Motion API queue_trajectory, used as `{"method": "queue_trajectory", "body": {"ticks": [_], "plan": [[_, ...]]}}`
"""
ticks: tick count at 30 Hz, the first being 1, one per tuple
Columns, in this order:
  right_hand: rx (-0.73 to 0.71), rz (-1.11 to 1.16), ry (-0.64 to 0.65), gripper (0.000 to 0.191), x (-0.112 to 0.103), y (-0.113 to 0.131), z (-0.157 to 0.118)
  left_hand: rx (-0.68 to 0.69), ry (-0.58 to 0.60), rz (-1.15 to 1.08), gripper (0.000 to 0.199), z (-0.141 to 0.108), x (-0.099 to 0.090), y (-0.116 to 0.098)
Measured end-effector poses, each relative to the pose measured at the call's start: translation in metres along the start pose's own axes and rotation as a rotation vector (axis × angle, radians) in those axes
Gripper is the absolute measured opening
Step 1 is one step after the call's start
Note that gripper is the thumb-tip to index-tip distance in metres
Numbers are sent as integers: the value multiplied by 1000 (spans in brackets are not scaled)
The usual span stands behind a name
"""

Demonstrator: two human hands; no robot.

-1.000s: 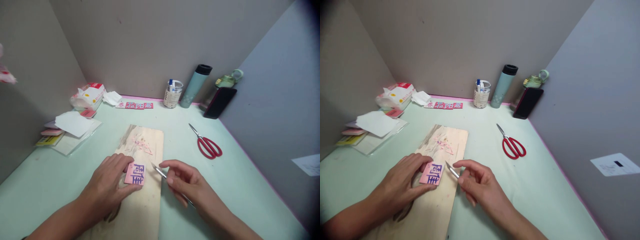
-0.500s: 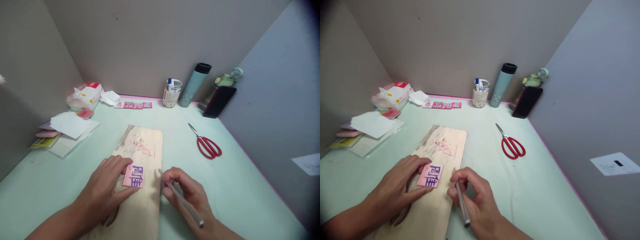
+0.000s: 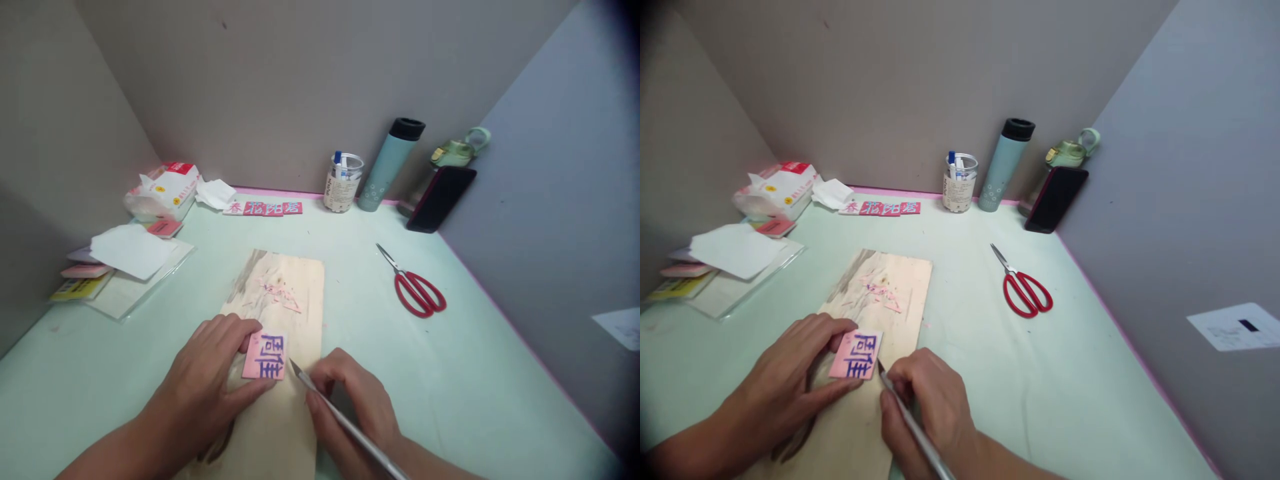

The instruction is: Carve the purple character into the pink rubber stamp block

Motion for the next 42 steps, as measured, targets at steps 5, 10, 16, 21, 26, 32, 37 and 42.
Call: {"method": "queue_trajectory", "body": {"ticks": [5,10,16,21,26,32,37,42], "plan": [[-10,73,23,13,5,-4,-2,20,10,6,38,-1,0,-1],[-49,117,18,18,7,-4,-1,-6,9,11,40,-3,2,2],[-63,96,31,18,9,-3,1,5,5,10,40,-3,1,2],[-102,85,29,20,11,-6,-1,7,-9,5,39,-2,0,1],[-108,68,35,19,11,-5,-1,7,-6,1,38,-2,0,0],[-103,82,37,20,12,-7,-3,30,-1,0,40,-1,1,0],[-118,94,44,22,13,-8,-5,8,14,1,39,-3,1,0],[-145,87,62,20,15,-8,-7,18,5,12,39,-2,1,0]]}}
Point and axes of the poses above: each hand's wrist, its own z-axis towards the middle knuckle, its own x-axis out of the palm, y = z × x, the point moved 5 cm from there along z, towards the middle knuckle, and after that the axes turned 3 degrees about -x, right-handed, at the moved point
